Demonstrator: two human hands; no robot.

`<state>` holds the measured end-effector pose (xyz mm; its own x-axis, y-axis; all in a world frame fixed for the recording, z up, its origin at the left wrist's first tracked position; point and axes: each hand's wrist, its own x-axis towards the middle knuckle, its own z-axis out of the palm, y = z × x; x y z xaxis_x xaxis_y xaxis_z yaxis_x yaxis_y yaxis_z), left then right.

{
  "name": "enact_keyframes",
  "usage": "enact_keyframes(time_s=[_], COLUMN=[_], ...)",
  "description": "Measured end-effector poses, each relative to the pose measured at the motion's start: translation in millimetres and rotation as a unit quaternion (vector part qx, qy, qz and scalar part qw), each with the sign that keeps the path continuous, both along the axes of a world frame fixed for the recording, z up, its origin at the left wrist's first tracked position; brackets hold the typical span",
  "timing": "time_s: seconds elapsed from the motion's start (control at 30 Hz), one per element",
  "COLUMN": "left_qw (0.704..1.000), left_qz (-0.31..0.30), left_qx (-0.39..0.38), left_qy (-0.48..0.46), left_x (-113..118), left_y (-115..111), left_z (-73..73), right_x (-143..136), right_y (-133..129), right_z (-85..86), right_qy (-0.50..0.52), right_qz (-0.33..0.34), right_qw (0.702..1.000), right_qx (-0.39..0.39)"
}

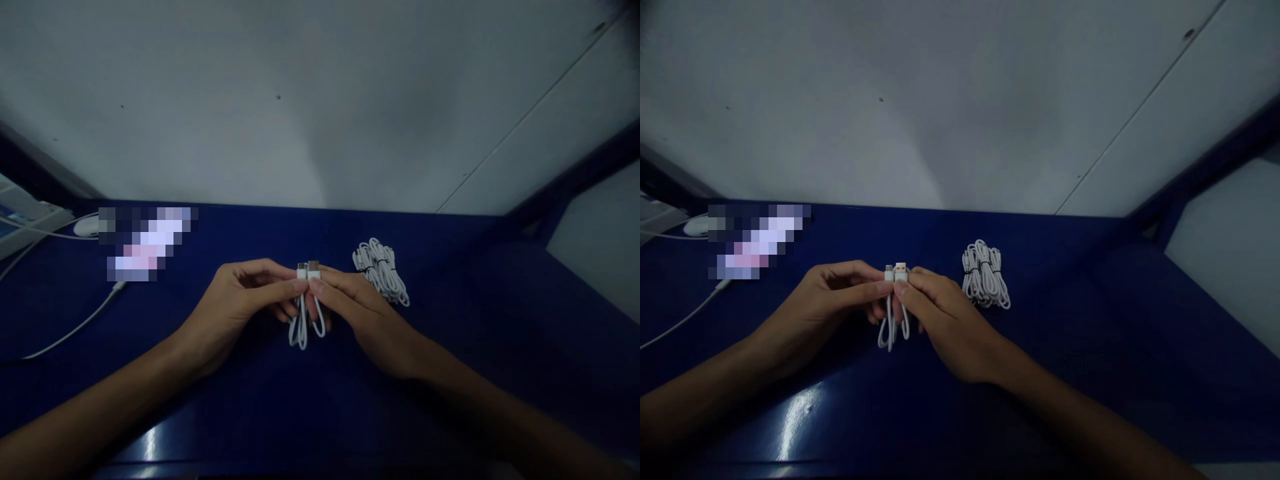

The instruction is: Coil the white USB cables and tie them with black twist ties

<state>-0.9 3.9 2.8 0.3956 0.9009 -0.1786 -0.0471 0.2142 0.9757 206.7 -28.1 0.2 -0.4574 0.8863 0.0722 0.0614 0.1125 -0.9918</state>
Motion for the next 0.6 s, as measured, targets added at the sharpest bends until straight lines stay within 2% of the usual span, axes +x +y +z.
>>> enact_keyframes(time_s=[0.6], left_qw=[1.0], left_qz=[-0.011], left_qx=[0.001], left_qy=[0.006], left_x=[-1.3], left_y=[0.2], left_z=[-2.4], right_x=[-0.4], right_y=[-0.1], right_z=[0.7], right_qy=[0.009], right_qz=[0.002], right_qw=[1.0], right_qx=[-0.003])
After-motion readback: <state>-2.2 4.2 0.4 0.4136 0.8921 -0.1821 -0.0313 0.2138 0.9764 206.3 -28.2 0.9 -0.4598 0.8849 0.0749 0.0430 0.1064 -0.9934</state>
